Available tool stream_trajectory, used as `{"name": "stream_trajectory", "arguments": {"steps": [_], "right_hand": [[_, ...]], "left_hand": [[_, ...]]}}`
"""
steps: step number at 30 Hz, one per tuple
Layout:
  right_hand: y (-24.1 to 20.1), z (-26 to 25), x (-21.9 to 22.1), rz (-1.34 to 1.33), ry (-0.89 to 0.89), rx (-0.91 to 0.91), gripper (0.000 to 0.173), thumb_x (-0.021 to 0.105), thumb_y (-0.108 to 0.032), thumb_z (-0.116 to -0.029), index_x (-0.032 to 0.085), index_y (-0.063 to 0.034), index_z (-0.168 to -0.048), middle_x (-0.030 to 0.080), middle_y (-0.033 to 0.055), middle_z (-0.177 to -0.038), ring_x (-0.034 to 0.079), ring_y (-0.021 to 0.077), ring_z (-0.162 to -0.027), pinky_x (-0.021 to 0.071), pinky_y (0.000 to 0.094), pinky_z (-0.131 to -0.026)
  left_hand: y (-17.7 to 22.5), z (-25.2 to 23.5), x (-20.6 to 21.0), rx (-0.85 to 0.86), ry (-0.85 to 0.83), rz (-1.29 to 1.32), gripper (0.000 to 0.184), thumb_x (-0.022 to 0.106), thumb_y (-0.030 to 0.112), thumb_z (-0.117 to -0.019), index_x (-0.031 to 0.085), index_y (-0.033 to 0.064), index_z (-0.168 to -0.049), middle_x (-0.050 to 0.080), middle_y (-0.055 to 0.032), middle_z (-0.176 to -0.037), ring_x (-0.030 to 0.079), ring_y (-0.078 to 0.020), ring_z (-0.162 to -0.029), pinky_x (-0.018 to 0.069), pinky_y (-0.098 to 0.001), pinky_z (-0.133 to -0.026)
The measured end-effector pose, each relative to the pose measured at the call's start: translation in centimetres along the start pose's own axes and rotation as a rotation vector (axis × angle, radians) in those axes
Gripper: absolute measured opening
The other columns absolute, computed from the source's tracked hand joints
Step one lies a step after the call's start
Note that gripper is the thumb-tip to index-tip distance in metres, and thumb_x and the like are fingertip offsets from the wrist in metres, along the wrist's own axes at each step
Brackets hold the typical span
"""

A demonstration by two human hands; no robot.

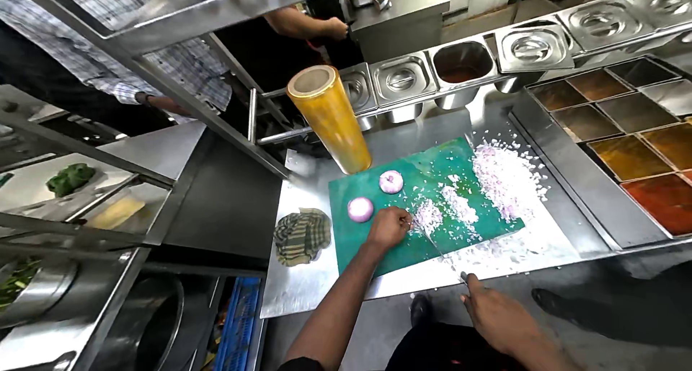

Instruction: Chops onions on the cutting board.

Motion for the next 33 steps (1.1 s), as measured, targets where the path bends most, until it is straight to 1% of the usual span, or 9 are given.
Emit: {"name": "stream_trajectory", "arguments": {"steps": [3,8,12,14,19,21,23,29,33], "right_hand": [[-0.4,1.8,-1.0,-0.017,0.017,-0.026,0.047,0.036,-0.048,-0.1088,0.046,-0.0098,-0.134,0.069,0.0183,-0.094,0.072,0.0414,-0.092,0.0573,0.057,-0.077],[0.5,-0.2,1.2,-0.056,0.014,-0.021,0.049,0.038,-0.046,-0.1084,0.043,-0.0089,-0.141,0.07,0.02,-0.099,0.072,0.0419,-0.096,0.0571,0.0585,-0.081],[0.1,1.9,-1.7,-0.064,0.065,-0.027,0.046,0.038,-0.048,-0.1081,0.046,-0.0101,-0.132,0.069,0.0176,-0.091,0.072,0.0411,-0.09,0.0571,0.0573,-0.076],[0.3,2.8,-2.3,-0.033,0.084,-0.039,0.045,0.037,-0.048,-0.1082,0.047,-0.0095,-0.13,0.068,0.0172,-0.089,0.072,0.0408,-0.088,0.0569,0.0563,-0.074],[0.1,1.0,0.6,-0.024,0.004,-0.015,0.05,0.037,-0.046,-0.1087,0.043,-0.0092,-0.141,0.07,0.0198,-0.099,0.072,0.0422,-0.097,0.0568,0.0589,-0.081],[-0.3,-0.1,1.2,-0.043,-0.012,-0.018,0.05,0.036,-0.046,-0.1089,0.04,-0.0098,-0.144,0.07,0.0208,-0.102,0.071,0.0425,-0.099,0.0565,0.0593,-0.083],[-1.1,0.9,-0.3,-0.045,-0.006,-0.03,0.048,0.036,-0.047,-0.109,0.043,-0.01,-0.139,0.069,0.0194,-0.097,0.071,0.0416,-0.095,0.0567,0.0582,-0.08],[-0.6,0.1,1.2,-0.06,-0.029,-0.023,0.05,0.037,-0.047,-0.1086,0.042,-0.0092,-0.142,0.07,0.0199,-0.101,0.072,0.0418,-0.098,0.0571,0.0584,-0.081],[-1.0,2.0,-0.2,-0.056,-0.016,-0.057,0.049,0.035,-0.05,-0.1087,0.045,-0.0096,-0.135,0.069,0.0184,-0.095,0.072,0.0414,-0.093,0.057,0.0573,-0.078]], "left_hand": [[-0.4,0.2,0.2,0.035,0.03,-0.012,0.013,0.069,0.018,-0.097,0.077,0.0084,-0.101,0.073,-0.0086,-0.104,0.071,-0.0205,-0.095,0.0577,-0.0425,-0.091],[-0.8,0.9,0.3,0.119,0.122,0.033,0.014,0.066,0.016,-0.0984,0.078,0.0072,-0.099,0.074,-0.0077,-0.102,0.071,-0.0189,-0.093,0.0587,-0.0401,-0.089],[-2.4,1.5,-0.3,0.008,-0.053,0.294,0.021,0.072,0.012,-0.0963,0.072,0.0069,-0.117,0.074,-0.0057,-0.115,0.073,-0.013,-0.094,0.0611,-0.0352,-0.09],[-2.2,1.7,-0.3,0.013,-0.039,0.256,0.023,0.077,0.009,-0.091,0.072,0.0069,-0.113,0.073,-0.0053,-0.116,0.073,-0.0139,-0.095,0.0621,-0.0353,-0.088],[-0.3,1.7,0.3,0.09,0.005,-0.045,0.015,0.066,0.015,-0.0981,0.078,0.0079,-0.103,0.075,-0.0088,-0.109,0.071,-0.0221,-0.104,0.0554,-0.0435,-0.098],[0.0,1.4,0.4,0.09,-0.021,-0.084,0.015,0.065,0.016,-0.0988,0.077,0.0087,-0.104,0.075,-0.0085,-0.108,0.071,-0.0224,-0.102,0.0556,-0.0445,-0.097],[0.1,1.3,0.2,0.1,-0.014,-0.109,0.015,0.065,0.016,-0.0988,0.078,0.0091,-0.104,0.075,-0.0081,-0.108,0.071,-0.0223,-0.102,0.0559,-0.0446,-0.096],[-0.2,1.9,0.8,0.206,0.12,-0.102,0.015,0.064,0.014,-0.0984,0.077,0.0082,-0.097,0.075,-0.0068,-0.102,0.072,-0.0208,-0.096,0.059,-0.0421,-0.089],[-0.9,2.1,1.1,0.244,0.198,-0.09,0.012,0.066,0.013,-0.0966,0.078,0.0093,-0.094,0.075,-0.0052,-0.098,0.072,-0.019,-0.092,0.0602,-0.0413,-0.085]]}}
Point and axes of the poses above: each hand's wrist, its own z-axis away from the middle knuckle, its own x-axis out of the palm, y = z × x, the point moved 6 cm from there along -z, towards the middle knuckle
